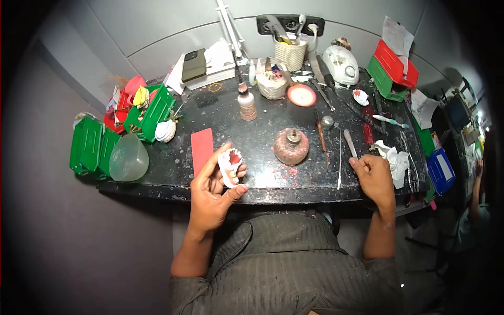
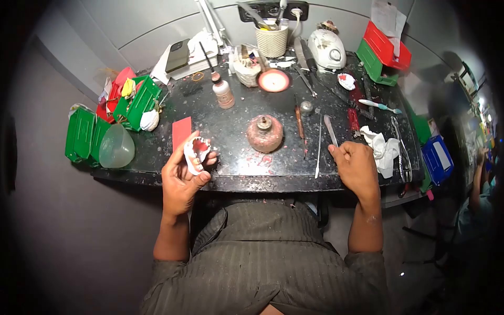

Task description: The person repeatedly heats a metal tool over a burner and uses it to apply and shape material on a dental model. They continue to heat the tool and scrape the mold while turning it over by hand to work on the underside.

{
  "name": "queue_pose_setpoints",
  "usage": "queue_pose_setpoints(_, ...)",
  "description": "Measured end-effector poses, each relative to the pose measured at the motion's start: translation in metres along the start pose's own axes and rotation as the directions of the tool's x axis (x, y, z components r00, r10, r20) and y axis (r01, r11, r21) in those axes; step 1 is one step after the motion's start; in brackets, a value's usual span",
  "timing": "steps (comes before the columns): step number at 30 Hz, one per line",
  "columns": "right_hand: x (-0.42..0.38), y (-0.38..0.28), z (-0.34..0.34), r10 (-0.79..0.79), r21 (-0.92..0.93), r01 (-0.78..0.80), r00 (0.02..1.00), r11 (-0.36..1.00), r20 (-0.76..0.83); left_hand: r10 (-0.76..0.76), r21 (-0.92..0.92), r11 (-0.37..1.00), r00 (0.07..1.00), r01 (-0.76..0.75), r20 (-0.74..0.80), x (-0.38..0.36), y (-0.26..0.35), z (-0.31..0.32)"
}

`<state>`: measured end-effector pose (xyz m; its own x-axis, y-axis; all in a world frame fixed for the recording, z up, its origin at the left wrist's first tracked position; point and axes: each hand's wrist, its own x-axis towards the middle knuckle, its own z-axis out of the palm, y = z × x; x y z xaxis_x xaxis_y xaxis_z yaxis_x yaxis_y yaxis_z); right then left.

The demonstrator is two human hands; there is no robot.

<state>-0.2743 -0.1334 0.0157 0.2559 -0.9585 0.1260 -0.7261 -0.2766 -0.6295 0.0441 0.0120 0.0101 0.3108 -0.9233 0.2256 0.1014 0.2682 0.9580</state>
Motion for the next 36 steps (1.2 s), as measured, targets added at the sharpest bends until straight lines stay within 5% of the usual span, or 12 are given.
queue_pose_setpoints(9, 0.005, -0.03, 0.001, -0.002, -0.279, -0.042, 0.987, 0.959, -0.159, 0.273, 0.194, 0.942, 0.962, -0.273, 0.028, 0.001, -0.019, -0.022)
queue_pose_setpoints(11, 0.003, -0.035, 0.003, -0.01, -0.209, -0.003, 0.998, 0.978, -0.062, 0.284, 0.164, 0.945, 0.959, -0.283, 0.018, 0.001, -0.02, -0.024)
queue_pose_setpoints(13, -0.002, -0.044, 0.007, -0.383, -0.092, 0.393, 0.918, 0.915, 0.105, 0.273, 0.149, 0.951, 0.962, -0.271, 0.008, 0.001, -0.02, -0.025)
queue_pose_setpoints(14, -0.003, -0.045, 0.006, -0.339, -0.132, 0.369, 0.919, 0.92, 0.203, 0.276, 0.147, 0.951, 0.961, -0.274, 0.002, 0.0, -0.019, -0.025)
queue_pose_setpoints(19, 0.0, -0.036, 0.01, -0.363, -0.067, 0.386, 0.904, 0.92, 0.225, 0.289, 0.367, 0.894, 0.957, -0.258, -0.032, -0.001, -0.012, -0.03)
queue_pose_setpoints(26, 0.006, -0.038, 0.006, -0.445, -0.084, 0.485, 0.848, 0.871, 0.289, 0.253, 0.427, 0.879, 0.967, -0.212, -0.04, 0.002, -0.011, -0.031)
queue_pose_setpoints(31, 0.004, -0.039, 0.004, -0.533, -0.004, 0.562, 0.786, 0.827, 0.312, 0.192, 0.27, 0.948, 0.979, -0.167, -0.069, 0.001, -0.004, -0.022)
queue_pose_setpoints(34, 0.007, -0.034, 0.004, -0.641, 0.13, 0.628, 0.747, 0.768, 0.179, 0.167, 0.139, 0.976, 0.986, -0.166, 0.003, 0.001, -0.004, -0.022)
queue_pose_setpoints(36, 0.007, -0.022, 0.005, -0.539, 0.381, 0.479, 0.84, 0.791, 0.062, 0.111, -0.038, 0.993, 0.993, -0.109, 0.043, 0.001, -0.006, -0.021)
